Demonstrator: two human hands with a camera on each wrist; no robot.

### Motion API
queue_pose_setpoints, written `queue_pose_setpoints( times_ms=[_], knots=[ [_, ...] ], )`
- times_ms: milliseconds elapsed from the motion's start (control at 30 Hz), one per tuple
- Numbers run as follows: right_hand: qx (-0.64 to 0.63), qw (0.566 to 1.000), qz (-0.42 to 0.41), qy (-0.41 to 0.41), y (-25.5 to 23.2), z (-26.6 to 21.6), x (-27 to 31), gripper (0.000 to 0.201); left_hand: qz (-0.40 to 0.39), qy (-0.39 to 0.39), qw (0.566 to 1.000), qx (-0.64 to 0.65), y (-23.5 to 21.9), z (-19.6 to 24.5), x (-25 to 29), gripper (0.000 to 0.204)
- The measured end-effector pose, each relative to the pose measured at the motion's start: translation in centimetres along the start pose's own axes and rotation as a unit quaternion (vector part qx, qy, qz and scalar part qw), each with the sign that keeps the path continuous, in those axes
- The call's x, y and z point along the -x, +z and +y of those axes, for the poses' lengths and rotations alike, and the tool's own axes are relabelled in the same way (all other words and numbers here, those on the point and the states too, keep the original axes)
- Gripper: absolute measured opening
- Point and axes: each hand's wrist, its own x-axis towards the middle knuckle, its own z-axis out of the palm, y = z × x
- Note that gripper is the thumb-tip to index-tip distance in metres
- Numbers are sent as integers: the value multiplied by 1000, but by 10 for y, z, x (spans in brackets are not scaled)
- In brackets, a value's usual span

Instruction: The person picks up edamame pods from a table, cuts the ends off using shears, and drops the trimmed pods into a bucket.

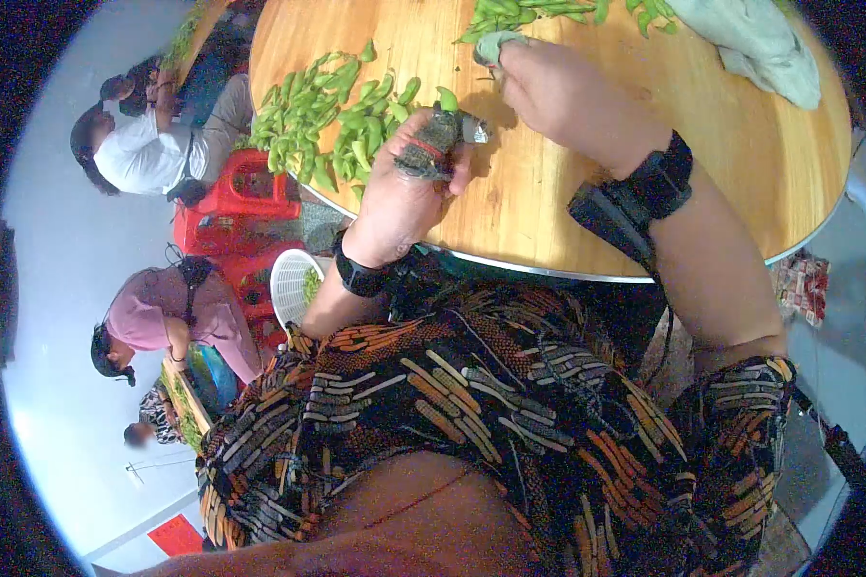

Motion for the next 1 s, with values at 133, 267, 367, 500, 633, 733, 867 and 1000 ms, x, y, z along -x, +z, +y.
queue_pose_setpoints(
  times_ms=[133, 267, 367, 500, 633, 733, 867, 1000],
  knots=[
    [-184, 965, -104, 158, -27, -40, -2, 15, -25, 14, 999, -23, 2, 4, 2, 11],
    [-350, 887, -163, 253, -37, -60, -2, 17, -22, 41, 994, -102, -2, 0, 3, 6],
    [-338, 891, -185, 241, -36, -57, -2, 23, -37, 64, 987, -140, -5, -2, 4, 3],
    [-327, 890, -211, 237, -39, -58, -4, 25, -47, 99, 975, -196, -6, 1, 4, 8],
    [-261, 904, -238, 242, -40, -60, -5, 29, -45, 185, 913, -361, -4, 7, 5, 3],
    [-292, 896, -219, 253, -39, -68, -3, 32, -42, 240, 882, -404, -5, 6, 7, 4],
    [-366, 876, -179, 259, -32, -67, 0, 27, -120, 21, 986, 116, -7, 3, 7, 11],
    [-384, 871, -153, 264, -23, -65, 1, 25, -185, -138, 897, 376, -9, 4, 4, 21]
  ],
)
